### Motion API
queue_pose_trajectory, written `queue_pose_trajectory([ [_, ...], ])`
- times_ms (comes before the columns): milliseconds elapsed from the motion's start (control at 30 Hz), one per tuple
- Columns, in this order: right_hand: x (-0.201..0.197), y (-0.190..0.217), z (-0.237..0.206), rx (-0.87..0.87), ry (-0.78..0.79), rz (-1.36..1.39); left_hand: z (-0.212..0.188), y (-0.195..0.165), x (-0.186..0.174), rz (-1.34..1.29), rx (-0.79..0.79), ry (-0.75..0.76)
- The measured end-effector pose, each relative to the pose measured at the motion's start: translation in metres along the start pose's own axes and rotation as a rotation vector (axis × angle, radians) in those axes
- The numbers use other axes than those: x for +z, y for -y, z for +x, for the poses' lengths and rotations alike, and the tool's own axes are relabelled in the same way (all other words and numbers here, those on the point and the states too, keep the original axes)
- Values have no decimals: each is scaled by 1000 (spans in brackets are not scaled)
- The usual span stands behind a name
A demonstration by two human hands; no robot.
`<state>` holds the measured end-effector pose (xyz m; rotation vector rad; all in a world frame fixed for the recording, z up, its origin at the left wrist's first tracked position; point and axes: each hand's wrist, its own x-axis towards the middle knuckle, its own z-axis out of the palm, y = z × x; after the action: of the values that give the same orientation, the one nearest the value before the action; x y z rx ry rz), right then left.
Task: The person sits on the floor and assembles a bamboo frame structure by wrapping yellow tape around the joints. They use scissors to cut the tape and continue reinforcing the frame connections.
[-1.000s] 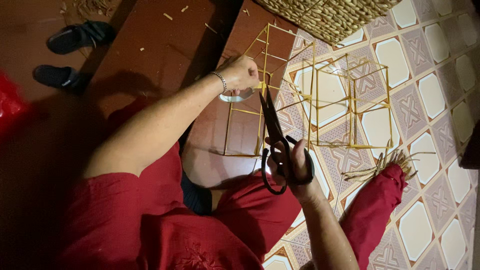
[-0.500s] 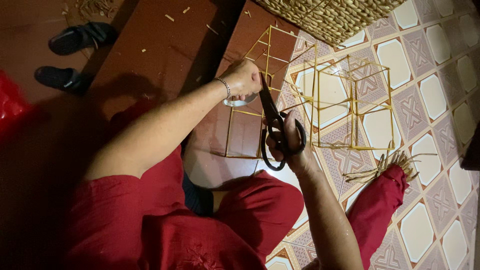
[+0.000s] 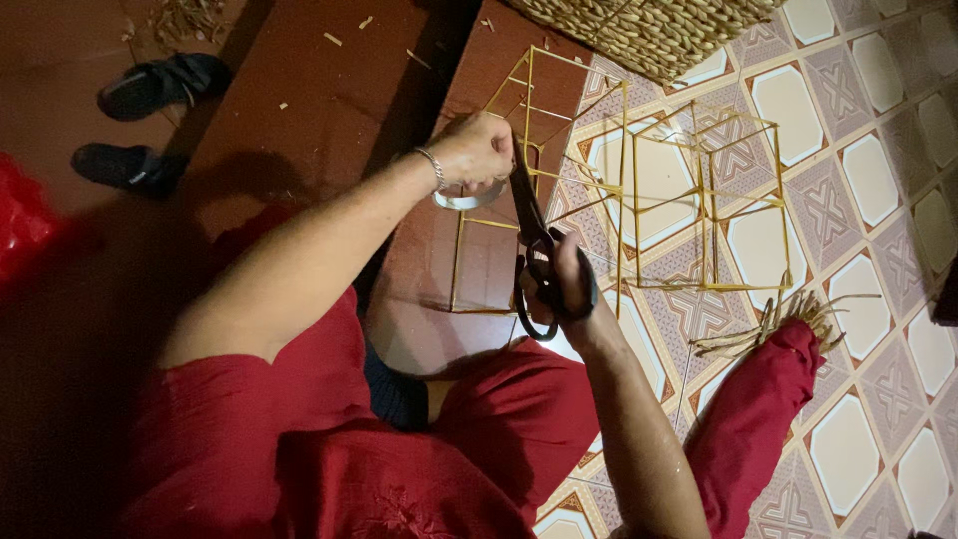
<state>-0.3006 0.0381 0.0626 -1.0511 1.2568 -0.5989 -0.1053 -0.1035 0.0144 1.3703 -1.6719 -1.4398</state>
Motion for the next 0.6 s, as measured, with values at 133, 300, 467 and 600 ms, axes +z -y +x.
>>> queue_pose_trajectory([
  [133, -16, -27, -11, -197, 86, 244, -4, 10, -8, 32, 141, 158],
  [300, -67, -95, -54, -409, -396, 402, -28, 24, -4, 159, 454, 426],
  [467, -152, -194, -115, -505, -678, 305, -67, 38, 26, 127, 93, 679],
  [600, -184, -279, -143, -221, -1170, -183, -93, 41, 68, 98, 424, 808],
])
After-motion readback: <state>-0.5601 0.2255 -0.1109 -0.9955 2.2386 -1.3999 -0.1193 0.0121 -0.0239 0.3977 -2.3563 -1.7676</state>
